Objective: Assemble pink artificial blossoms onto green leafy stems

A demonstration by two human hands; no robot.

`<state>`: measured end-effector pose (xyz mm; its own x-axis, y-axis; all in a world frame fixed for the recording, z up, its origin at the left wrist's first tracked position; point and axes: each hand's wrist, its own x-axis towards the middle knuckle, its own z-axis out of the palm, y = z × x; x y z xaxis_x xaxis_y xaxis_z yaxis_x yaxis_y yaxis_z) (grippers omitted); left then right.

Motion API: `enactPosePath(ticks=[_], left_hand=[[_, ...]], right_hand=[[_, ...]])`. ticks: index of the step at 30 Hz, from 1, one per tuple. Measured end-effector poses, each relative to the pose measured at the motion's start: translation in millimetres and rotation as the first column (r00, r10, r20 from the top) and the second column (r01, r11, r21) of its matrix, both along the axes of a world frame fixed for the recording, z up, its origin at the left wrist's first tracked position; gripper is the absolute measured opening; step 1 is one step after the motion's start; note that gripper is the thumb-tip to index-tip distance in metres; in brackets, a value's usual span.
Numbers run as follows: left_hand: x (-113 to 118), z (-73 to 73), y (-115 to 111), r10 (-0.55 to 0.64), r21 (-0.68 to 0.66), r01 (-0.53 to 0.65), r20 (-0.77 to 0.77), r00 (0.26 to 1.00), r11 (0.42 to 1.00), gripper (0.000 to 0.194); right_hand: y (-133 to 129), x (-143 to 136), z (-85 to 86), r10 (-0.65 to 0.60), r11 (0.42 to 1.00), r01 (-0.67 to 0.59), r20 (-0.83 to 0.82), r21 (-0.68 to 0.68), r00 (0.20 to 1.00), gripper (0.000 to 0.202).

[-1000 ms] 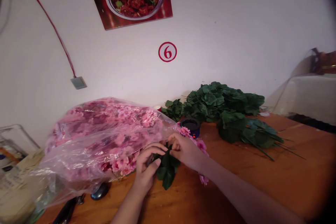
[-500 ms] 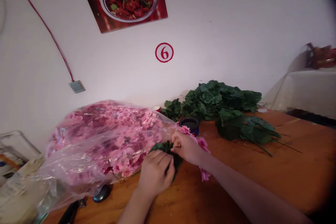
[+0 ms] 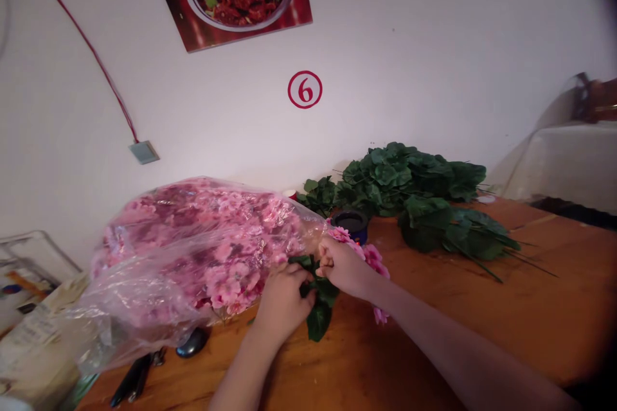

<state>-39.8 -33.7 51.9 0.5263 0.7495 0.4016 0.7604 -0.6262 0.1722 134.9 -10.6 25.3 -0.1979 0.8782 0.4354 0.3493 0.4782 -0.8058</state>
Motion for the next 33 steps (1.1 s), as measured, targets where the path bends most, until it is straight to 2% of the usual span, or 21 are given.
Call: enactPosePath(ticks=[7, 12, 16, 20, 24, 29, 33], left_hand=[[-3, -7.8, 8, -0.036, -0.035, 0.038, 0.04, 0.999, 0.999, 0.008], [-8, -9.5, 15, -0.134, -0.076, 0.153, 0.212, 0.968, 0.985, 0.013], [-6, -19.3, 20, -0.147, -0.183, 0.244, 0.428, 0.892, 0.952, 0.016], [6, -35.1, 18, -0.096, -0.213, 0.266, 0.585, 0.806, 0.94, 0.019], [13, -42.9, 15, -0.119, -0.263, 0.416, 0.708, 0.697, 0.87, 0.016], [9, -43.2, 15, 0.043, -0.36, 0.451, 0.817, 0.575, 0.817, 0.024], [8, -44.3, 16, 0.121, -0.4, 0.452, 0.84, 0.529, 0.797, 0.024]], right_hand=[[-7, -4, 5.9, -0.025, 0.999, 0.023, 0.056, 0.036, 0.998, 0.025], [-8, -2, 10.1, -0.053, 0.996, 0.049, 0.063, 0.072, 0.997, 0.023], [-9, 2, 15.0, 0.002, 1.0, -0.003, 0.014, 0.031, 1.0, 0.018], [-9, 7, 17.1, 0.069, 0.995, -0.074, 0.07, 0.06, 0.995, 0.021], [-10, 11, 20.3, 0.131, 0.985, -0.146, 0.158, 0.088, 0.979, 0.025], [-11, 16, 22.4, 0.178, 0.979, -0.194, 0.209, 0.056, 0.961, 0.03], [-7, 16, 17.9, 0.186, 0.981, -0.195, 0.271, 0.005, 0.944, 0.025]])
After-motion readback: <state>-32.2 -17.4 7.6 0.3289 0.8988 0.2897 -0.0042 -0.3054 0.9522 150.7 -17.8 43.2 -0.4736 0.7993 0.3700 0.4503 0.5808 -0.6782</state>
